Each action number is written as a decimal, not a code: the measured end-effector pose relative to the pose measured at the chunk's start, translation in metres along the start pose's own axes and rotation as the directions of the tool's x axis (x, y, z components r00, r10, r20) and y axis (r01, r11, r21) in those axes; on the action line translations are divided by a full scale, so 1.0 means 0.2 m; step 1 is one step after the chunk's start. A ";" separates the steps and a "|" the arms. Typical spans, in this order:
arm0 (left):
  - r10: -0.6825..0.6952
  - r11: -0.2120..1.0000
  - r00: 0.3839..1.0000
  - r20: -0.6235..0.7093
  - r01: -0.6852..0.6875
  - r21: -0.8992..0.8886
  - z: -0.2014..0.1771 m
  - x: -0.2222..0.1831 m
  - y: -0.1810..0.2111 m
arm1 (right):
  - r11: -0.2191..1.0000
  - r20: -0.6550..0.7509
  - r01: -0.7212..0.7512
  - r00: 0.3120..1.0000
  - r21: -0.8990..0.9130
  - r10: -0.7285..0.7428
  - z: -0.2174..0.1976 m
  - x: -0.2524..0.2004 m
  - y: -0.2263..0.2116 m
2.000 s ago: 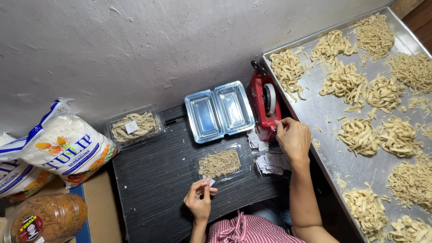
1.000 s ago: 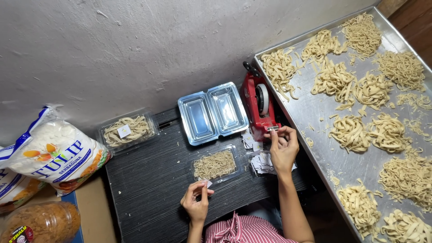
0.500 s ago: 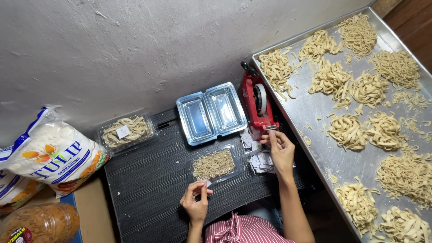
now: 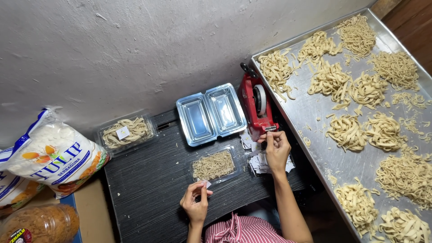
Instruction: The person portions dried noodles from a metal tray into clear plastic containers. They use a tape dispenser to seal the containers and place a small label on each one before moving the finished package aside.
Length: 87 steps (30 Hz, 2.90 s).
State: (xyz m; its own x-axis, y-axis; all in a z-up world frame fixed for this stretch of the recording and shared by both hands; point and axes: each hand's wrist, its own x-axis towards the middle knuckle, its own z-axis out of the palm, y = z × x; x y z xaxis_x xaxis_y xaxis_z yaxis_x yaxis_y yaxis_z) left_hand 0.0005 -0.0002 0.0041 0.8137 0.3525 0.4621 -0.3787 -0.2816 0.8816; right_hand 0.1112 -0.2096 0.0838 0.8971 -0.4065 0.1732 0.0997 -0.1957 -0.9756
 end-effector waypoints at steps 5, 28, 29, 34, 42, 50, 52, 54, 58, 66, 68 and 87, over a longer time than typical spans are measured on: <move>-0.011 1.000 1.000 -0.001 0.011 0.017 0.00 -0.01 -0.01 | 0.996 0.027 -0.054 0.998 0.076 0.052 -0.01 0.01 -0.01; -0.057 0.998 0.998 0.004 0.057 0.032 0.00 -0.01 -0.01 | 0.991 -0.015 0.061 0.998 0.123 -0.059 0.01 0.01 0.11; -0.057 0.998 0.998 0.002 0.057 0.022 0.00 0.00 -0.01 | 0.994 -0.052 0.093 0.995 0.051 -0.090 0.03 0.01 0.10; -0.048 0.999 0.999 -0.010 0.048 0.011 0.00 0.00 -0.01 | 0.987 -0.130 0.142 0.980 -0.075 -0.151 0.07 -0.01 0.09; -0.046 0.999 0.997 -0.060 0.045 -0.009 0.00 -0.04 -0.04 | 0.992 -0.162 0.111 0.980 -0.059 -0.120 0.09 -0.03 0.06; 0.025 1.000 0.998 -0.058 -0.024 0.007 0.00 -0.05 -0.06 | 0.995 -0.183 0.099 0.978 -0.026 -0.103 0.10 -0.04 0.06; 0.044 0.999 0.997 -0.058 -0.043 0.019 0.00 -0.05 -0.05 | 0.995 -0.180 0.100 0.979 -0.007 -0.099 0.08 -0.03 0.09; 0.036 0.999 0.998 -0.043 -0.035 0.026 -0.01 -0.05 -0.04 | 0.986 -0.128 0.103 0.988 0.130 -0.086 0.06 -0.01 0.14; 0.046 0.998 0.998 -0.039 -0.044 0.041 -0.01 -0.04 -0.01 | 0.973 -0.073 0.107 0.993 0.205 -0.094 0.03 -0.02 0.10; 0.027 0.999 0.999 -0.021 -0.026 0.038 -0.01 -0.04 -0.04 | 0.941 -0.055 0.114 0.993 0.320 -0.101 0.03 -0.01 0.14; 0.030 0.999 0.999 -0.013 -0.029 0.043 0.00 -0.05 -0.06 | 0.960 -0.064 0.122 0.992 0.254 -0.109 0.04 -0.01 0.14; -0.478 0.850 0.873 -0.095 0.432 -0.302 0.01 0.06 0.17 | 0.995 0.347 -0.004 0.937 0.102 -0.032 0.01 -0.32 0.06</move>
State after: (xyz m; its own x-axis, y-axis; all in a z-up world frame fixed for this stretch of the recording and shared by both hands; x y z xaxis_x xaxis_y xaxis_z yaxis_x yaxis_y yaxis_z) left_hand -0.0026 -0.0075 0.0393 0.8499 0.5268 -0.0087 -0.1030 0.1824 0.9778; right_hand 0.0568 -0.1840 0.0611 0.9870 -0.0648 0.1468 0.1398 -0.1016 -0.9849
